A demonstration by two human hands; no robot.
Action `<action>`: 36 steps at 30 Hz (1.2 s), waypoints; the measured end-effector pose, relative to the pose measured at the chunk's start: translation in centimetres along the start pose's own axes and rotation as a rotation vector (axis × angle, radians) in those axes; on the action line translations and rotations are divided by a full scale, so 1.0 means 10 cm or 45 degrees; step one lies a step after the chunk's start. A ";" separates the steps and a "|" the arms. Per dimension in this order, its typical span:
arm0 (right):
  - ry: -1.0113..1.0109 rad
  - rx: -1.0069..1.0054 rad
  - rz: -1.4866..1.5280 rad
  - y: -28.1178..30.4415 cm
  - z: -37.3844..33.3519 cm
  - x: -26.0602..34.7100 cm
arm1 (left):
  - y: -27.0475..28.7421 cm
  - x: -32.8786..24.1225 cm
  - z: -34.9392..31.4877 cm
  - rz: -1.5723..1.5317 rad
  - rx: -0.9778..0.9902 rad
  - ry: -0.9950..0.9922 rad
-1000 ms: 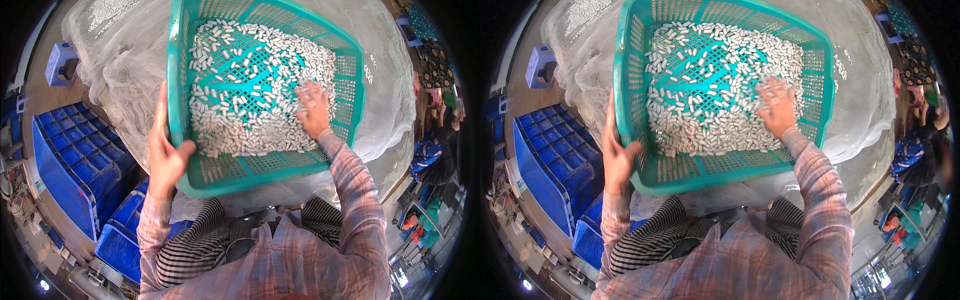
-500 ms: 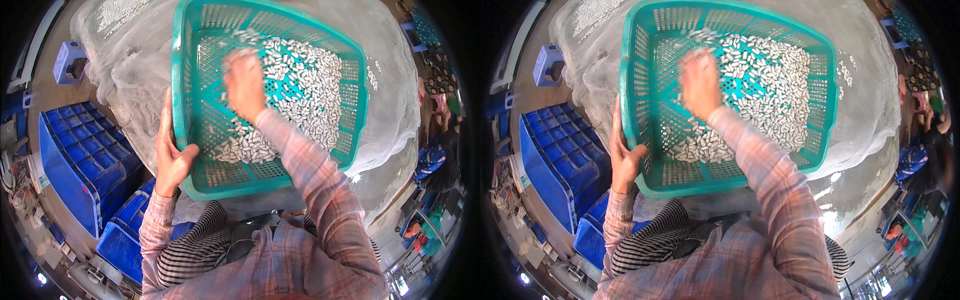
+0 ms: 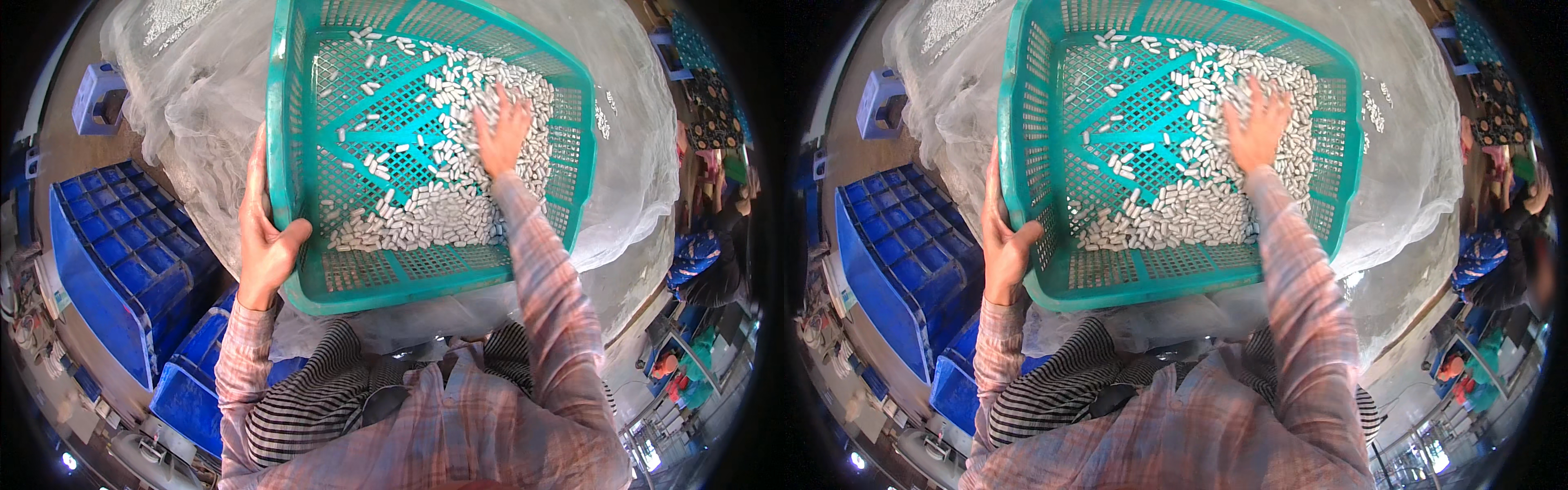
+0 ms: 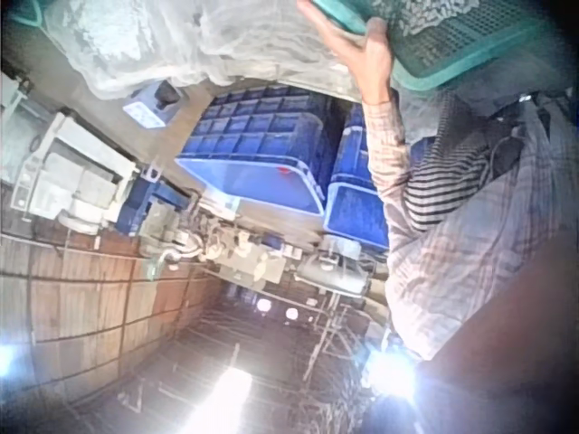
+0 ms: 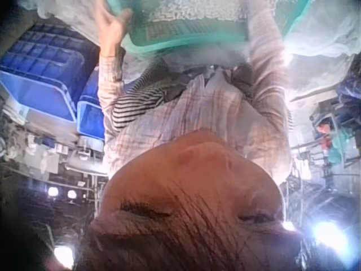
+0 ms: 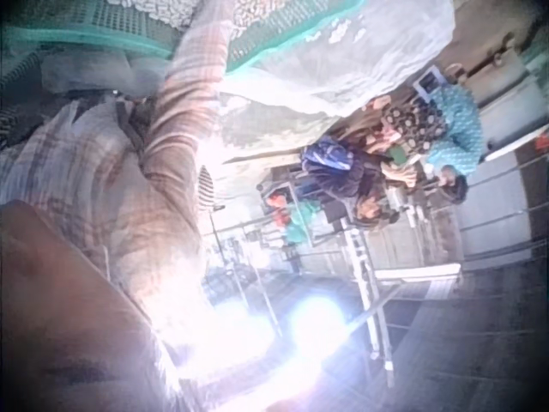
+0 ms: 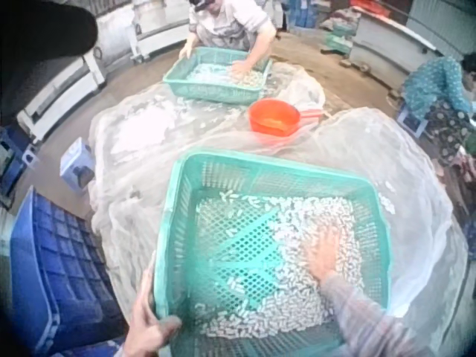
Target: The person sits and sifts white pellets in a green basket by hand, then pours them into a machine hopper. The person uses a red scoop to transfer pellets from a blue bin into the basket and continues sifting.
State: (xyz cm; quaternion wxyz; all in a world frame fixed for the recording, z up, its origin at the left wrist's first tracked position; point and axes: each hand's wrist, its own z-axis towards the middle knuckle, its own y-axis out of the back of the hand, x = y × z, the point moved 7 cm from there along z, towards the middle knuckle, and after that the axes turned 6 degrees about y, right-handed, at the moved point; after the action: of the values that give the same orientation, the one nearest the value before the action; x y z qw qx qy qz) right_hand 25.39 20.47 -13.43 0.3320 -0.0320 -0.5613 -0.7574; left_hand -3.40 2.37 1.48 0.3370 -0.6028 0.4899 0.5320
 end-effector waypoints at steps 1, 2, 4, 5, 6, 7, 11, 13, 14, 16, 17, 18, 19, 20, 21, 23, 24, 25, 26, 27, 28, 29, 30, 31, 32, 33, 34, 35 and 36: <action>0.015 -0.058 0.082 -0.06 0.11 0.21 | 0.00 0.00 0.00 -0.019 -0.008 -0.005; 0.087 -0.028 0.216 -0.14 0.21 0.46 | 0.00 -0.01 0.01 -0.041 -0.007 -0.010; 0.329 0.099 0.294 -0.30 0.24 1.08 | 0.00 0.03 0.00 -0.065 -0.025 -0.001; 0.501 0.192 0.237 -0.33 0.12 1.41 | 0.02 0.04 -0.02 -0.068 -0.042 0.010; 0.611 0.403 0.248 -0.35 -0.11 1.62 | 0.04 0.09 -0.05 -0.076 -0.061 0.023; 0.717 0.617 0.257 -0.34 -0.38 1.78 | 0.04 0.15 -0.07 -0.081 -0.061 0.040; 1.042 1.096 0.367 0.14 -0.95 1.37 | 0.10 0.05 -0.10 -0.004 -0.087 0.000; 0.822 1.009 0.102 0.30 -0.93 0.63 | 0.15 0.00 0.00 0.020 -0.025 -0.039; 0.608 0.925 0.000 0.36 -0.85 0.24 | 0.13 -0.01 0.00 0.018 -0.014 -0.022; 0.297 0.543 0.043 0.37 -0.69 -0.24 | 0.08 0.02 -0.01 -0.008 -0.006 -0.010; 0.247 0.424 0.002 0.26 -0.50 -0.24 | 0.07 0.01 0.01 -0.041 -0.001 -0.029; 0.197 0.306 -0.036 0.10 -0.29 -0.17 | 0.06 0.01 0.02 -0.072 0.004 -0.048; 0.149 0.230 -0.047 -0.04 -0.12 -0.06 | 0.04 0.02 0.03 -0.073 0.006 -0.025; 0.102 0.152 -0.060 -0.17 0.06 0.11 | 0.03 0.02 0.03 -0.075 0.012 -0.005; 0.121 -0.005 0.122 -0.28 0.25 0.42 | 0.01 0.03 0.04 -0.072 0.014 0.016; 0.317 0.101 0.289 -0.54 0.51 1.12 | 0.01 0.02 0.06 -0.049 0.009 -0.004; 0.519 0.144 0.115 -0.59 0.45 1.62 | 0.05 0.04 0.06 -0.027 -0.009 -0.007; 0.604 0.211 0.240 -0.66 0.24 1.96 | 0.08 0.07 0.06 -0.018 -0.016 0.006; 0.683 0.287 0.349 -0.67 -0.03 2.16 | 0.09 0.15 0.07 -0.023 -0.013 0.023; 0.751 0.462 0.361 -0.61 -0.26 2.26 | 0.12 0.20 0.08 -0.024 -0.013 0.037; 0.820 0.636 0.384 -0.56 -0.48 2.33 | 0.17 0.24 0.08 -0.018 -0.010 0.029; 0.940 0.786 0.327 -0.50 -0.71 2.29 | 0.24 0.28 0.08 -0.014 -0.009 0.020; 1.060 0.934 0.266 -0.43 -0.89 2.12 | 0.31 0.30 0.08 -0.009 -0.008 0.010; 1.062 0.964 0.199 -0.38 -0.93 1.79 | 0.35 0.29 0.09 -0.018 -0.001 -0.009; 1.058 0.998 0.121 -0.30 -0.94 1.44 | 0.37 0.31 0.11 -0.035 0.012 -0.029; 0.952 0.949 0.027 -0.18 -0.82 1.09 | 0.37 0.33 0.14 -0.051 0.026 -0.047; 0.848 0.897 -0.056 -0.07 -0.71 0.79 | 0.36 0.37 0.17 -0.045 0.019 -0.034; 0.834 0.909 -0.220 -0.02 -0.63 0.54 | 0.32 0.41 0.19 -0.033 0.009 -0.019; 0.813 0.920 -0.392 0.10 -0.54 0.28 | 0.23 0.41 0.20 -0.027 0.006 -0.005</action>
State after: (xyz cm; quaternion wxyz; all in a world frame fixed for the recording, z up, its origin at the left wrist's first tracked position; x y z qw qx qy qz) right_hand 25.50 14.33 -13.39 0.3614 0.4011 -0.6563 -0.5270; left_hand -6.37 2.61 -2.70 0.3450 -0.6060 0.4840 0.5286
